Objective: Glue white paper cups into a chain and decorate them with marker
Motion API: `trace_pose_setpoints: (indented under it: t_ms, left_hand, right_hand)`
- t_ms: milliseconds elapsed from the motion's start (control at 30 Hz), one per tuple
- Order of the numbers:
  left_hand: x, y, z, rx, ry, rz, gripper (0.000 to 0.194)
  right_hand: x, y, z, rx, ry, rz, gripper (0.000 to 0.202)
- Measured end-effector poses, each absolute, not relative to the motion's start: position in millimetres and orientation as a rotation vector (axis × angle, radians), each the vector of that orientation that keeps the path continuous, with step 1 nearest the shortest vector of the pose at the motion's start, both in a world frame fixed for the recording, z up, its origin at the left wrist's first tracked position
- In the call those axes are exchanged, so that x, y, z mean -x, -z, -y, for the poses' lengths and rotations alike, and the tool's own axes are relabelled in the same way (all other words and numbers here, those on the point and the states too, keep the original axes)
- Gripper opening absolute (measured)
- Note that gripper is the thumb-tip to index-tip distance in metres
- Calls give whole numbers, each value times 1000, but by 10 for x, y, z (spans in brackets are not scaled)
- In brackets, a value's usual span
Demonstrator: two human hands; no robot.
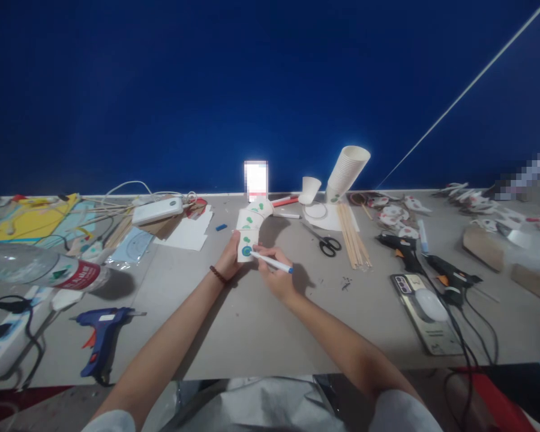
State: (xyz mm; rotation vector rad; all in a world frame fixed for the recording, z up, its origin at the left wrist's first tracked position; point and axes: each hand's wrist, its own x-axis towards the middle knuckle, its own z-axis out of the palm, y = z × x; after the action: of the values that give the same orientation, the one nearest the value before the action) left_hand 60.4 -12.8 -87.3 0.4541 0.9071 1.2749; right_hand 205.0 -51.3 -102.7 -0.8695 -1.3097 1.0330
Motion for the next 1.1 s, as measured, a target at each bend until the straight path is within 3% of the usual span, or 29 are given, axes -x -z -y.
trace_pose_setpoints:
  t_ms: [567, 767, 967, 1100]
  left_hand:
    - [-608, 768, 159, -451, -1350, -787, 35]
    - [-598, 818, 153, -464, -1329, -782, 45]
    - [-609, 799, 153, -441, -1358, -803, 34]
    - [-607, 756, 133, -372, -1322, -844, 39]
  right_hand:
    - [-2039, 973, 534, 837, -950, 1321, 10]
    - [-2035, 924, 542, 876, -855, 1381, 11]
    - [-2046, 952, 542, 861, -920, 1322, 12]
    - [-2050, 986, 546, 875, -983, 1306, 14]
